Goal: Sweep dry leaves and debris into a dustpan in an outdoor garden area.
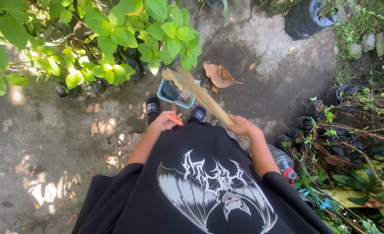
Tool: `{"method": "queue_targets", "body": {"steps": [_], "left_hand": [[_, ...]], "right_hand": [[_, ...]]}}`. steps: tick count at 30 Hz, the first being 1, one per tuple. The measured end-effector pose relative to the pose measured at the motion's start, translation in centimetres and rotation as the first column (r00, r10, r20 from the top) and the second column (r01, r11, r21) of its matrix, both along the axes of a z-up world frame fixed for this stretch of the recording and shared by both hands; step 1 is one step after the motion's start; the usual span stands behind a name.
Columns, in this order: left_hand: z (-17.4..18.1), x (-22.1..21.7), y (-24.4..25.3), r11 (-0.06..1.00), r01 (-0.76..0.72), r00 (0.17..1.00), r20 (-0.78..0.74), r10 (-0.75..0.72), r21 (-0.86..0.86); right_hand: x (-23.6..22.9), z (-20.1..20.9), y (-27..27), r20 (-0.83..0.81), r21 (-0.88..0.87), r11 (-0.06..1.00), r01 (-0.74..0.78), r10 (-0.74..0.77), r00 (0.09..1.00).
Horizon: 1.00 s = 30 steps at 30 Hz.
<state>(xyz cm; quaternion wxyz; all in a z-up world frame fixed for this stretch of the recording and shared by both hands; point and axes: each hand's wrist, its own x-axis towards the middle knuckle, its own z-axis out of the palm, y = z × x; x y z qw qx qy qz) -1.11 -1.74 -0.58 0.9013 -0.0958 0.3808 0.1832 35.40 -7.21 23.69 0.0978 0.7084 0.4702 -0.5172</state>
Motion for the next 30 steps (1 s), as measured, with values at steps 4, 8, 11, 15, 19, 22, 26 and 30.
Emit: {"method": "queue_targets", "body": {"steps": [4,8,11,15,19,22,26,30], "left_hand": [[0.0,-0.1,0.0,0.998,-0.025,0.999,-0.021,0.024,-0.052],[0.2,-0.1,0.3,1.0,-0.002,0.999,-0.045,0.001,-0.022],[0.1,0.1,0.3,0.999,0.016,0.999,-0.031,-0.017,-0.036],[0.0,0.3,0.6,0.997,-0.003,1.0,-0.018,0.002,-0.078],[-0.3,0.5,0.5,0.998,0.001,1.0,-0.019,-0.002,-0.07],[-0.3,0.5,0.3,0.998,-0.018,0.999,-0.028,0.016,-0.063],[-0.7,0.4,0.1,1.0,-0.018,0.999,-0.043,0.018,-0.002],[0.0,0.1,0.4,1.0,0.017,0.998,-0.064,-0.016,0.01]], "right_hand": [[1.5,5.9,-0.4,-0.145,-0.141,0.987,-0.071,0.051,0.988],[2.7,11.4,-0.4,-0.043,-0.231,0.972,-0.045,0.036,0.998],[3.4,14.0,-0.4,0.026,-0.206,0.978,-0.039,0.046,0.999],[2.7,16.1,0.4,0.147,-0.152,0.974,-0.166,0.188,0.971],[1.0,14.4,1.7,0.182,-0.061,0.965,-0.257,0.263,0.947],[-1.1,11.4,2.7,0.15,-0.001,0.956,-0.295,0.292,0.945],[-3.0,7.2,2.6,0.105,0.014,0.951,-0.309,0.306,0.946],[-2.3,6.7,2.3,0.07,-0.035,0.929,-0.369,0.37,0.926]]}}
